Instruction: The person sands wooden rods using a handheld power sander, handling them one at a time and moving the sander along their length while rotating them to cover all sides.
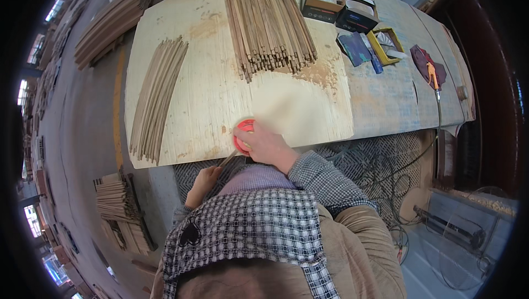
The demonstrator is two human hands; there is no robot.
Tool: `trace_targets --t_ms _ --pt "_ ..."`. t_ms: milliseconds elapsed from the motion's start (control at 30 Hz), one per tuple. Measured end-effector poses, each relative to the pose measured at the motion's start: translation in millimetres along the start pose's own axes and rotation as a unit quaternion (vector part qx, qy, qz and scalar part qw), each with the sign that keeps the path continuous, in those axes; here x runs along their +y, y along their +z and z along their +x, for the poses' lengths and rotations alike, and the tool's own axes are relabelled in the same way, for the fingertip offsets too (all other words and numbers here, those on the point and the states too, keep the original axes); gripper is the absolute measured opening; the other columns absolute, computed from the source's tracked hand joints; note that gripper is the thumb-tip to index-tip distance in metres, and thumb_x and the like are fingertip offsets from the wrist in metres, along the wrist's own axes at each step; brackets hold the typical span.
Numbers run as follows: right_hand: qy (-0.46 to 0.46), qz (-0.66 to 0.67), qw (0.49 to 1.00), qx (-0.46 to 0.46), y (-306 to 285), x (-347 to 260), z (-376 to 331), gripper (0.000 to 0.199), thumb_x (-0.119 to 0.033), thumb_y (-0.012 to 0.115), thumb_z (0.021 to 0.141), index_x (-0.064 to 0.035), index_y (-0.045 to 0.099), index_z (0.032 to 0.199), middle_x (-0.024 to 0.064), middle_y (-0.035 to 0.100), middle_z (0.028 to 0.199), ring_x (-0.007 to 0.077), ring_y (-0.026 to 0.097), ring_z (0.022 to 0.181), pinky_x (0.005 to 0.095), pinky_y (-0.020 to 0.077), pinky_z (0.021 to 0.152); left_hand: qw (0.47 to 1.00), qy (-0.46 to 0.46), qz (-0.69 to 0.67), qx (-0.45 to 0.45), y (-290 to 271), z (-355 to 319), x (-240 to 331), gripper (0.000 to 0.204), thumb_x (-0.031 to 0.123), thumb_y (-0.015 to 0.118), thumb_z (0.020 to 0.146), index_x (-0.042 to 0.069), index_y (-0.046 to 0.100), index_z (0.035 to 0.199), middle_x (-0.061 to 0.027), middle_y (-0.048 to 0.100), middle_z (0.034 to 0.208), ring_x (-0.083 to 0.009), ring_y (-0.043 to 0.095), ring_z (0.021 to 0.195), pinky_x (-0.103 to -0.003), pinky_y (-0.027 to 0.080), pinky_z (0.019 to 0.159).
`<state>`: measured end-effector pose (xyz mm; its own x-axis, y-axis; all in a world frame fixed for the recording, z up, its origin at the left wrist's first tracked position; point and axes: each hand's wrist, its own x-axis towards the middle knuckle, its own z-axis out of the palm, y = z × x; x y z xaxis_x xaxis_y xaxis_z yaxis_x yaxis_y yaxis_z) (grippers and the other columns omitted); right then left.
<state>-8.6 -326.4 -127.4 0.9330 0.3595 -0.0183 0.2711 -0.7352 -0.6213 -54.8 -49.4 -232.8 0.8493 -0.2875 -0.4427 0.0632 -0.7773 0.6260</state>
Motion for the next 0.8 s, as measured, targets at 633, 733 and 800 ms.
trace_targets --t_ms 633,733,800 --pt "0.032 -0.045 0.998 0.004 -7.9 9.3 -2.1 0.047 -0.017 0.059 0.076 -0.0254 0.05 0.122 0.0236 0.052 0.102 0.0392 0.06 0.085 0.0446 0.0514 0.07 0.981 -0.022 0.188 0.041 -1.2 -7.0 25.7 0.036 0.037 0.046 0.092 0.005 0.056 0.078 -0.0205 0.062 0.069 -0.0391 0.061 0.069 -0.049 0.046 0.061" --pt "0.16 -0.04 0.985 0.053 -42.4 35.7 -0.7 0.049 -0.018 0.059 0.075 -0.0243 0.05 0.122 0.0241 0.052 0.102 0.0385 0.06 0.085 0.0442 0.051 0.071 0.984 -0.019 0.175 0.03 -4.0 -5.4 29.9 0.037 0.037 0.045 0.092 0.004 0.057 0.08 -0.0214 0.062 0.072 -0.0398 0.061 0.072 -0.05 0.046 0.063" --pt "0.189 -0.054 0.976 0.091 -58.1 52.6 3.4 0.049 -0.017 0.06 0.073 -0.0224 0.051 0.121 0.0241 0.052 0.102 0.038 0.06 0.082 0.044 0.0508 0.071 0.986 -0.022 0.167 0.014 -9.6 -5.6 31.4 0.038 0.037 0.045 0.092 0.004 0.057 0.082 -0.0224 0.062 0.075 -0.0407 0.061 0.075 -0.05 0.046 0.065"
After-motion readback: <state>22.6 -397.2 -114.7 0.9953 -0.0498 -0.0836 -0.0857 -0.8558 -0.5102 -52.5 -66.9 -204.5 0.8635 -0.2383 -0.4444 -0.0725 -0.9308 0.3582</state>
